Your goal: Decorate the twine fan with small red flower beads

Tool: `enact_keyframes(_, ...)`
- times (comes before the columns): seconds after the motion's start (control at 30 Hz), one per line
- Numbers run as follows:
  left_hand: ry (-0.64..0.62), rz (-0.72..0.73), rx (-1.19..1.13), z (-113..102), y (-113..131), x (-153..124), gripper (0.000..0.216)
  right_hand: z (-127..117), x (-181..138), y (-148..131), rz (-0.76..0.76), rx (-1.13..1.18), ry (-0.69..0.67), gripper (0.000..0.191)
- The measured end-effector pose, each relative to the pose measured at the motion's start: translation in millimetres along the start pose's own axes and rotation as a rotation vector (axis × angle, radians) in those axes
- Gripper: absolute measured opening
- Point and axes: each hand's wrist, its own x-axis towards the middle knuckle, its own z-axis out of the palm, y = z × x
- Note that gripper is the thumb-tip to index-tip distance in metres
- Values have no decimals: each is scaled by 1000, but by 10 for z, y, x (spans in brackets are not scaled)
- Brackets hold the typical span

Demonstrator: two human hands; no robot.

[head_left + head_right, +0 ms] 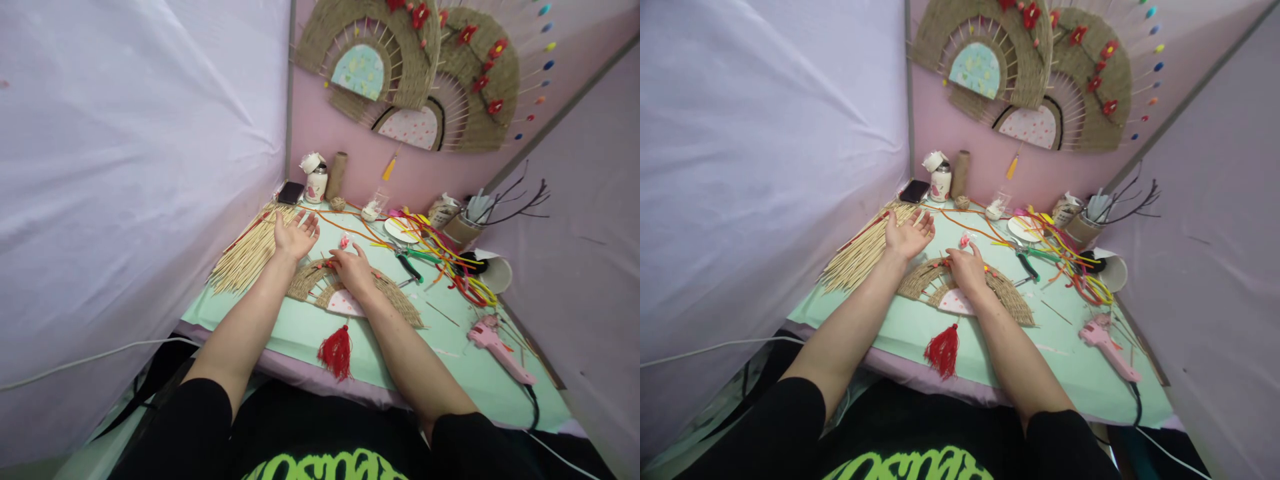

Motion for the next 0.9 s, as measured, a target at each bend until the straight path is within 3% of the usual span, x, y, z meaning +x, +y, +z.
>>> enact_keyframes(0.27, -8, -1, -8, -5, 0, 1, 57, 8, -8, 20, 8, -5, -33, 33)
enact_keyframes(0.4, -9, -4, -1, -2, 5, 0, 55, -106, -66, 31, -2, -24, -20, 38)
enact_keyframes(0.57, 12, -6, 3, 22, -3, -19, 46, -265, -188, -21, 24, -198, -105, 39)
enact_keyframes(0.9, 20, -7, 11, -15, -6, 23, 39, -197, -262, -105, 22, -225, -156, 41)
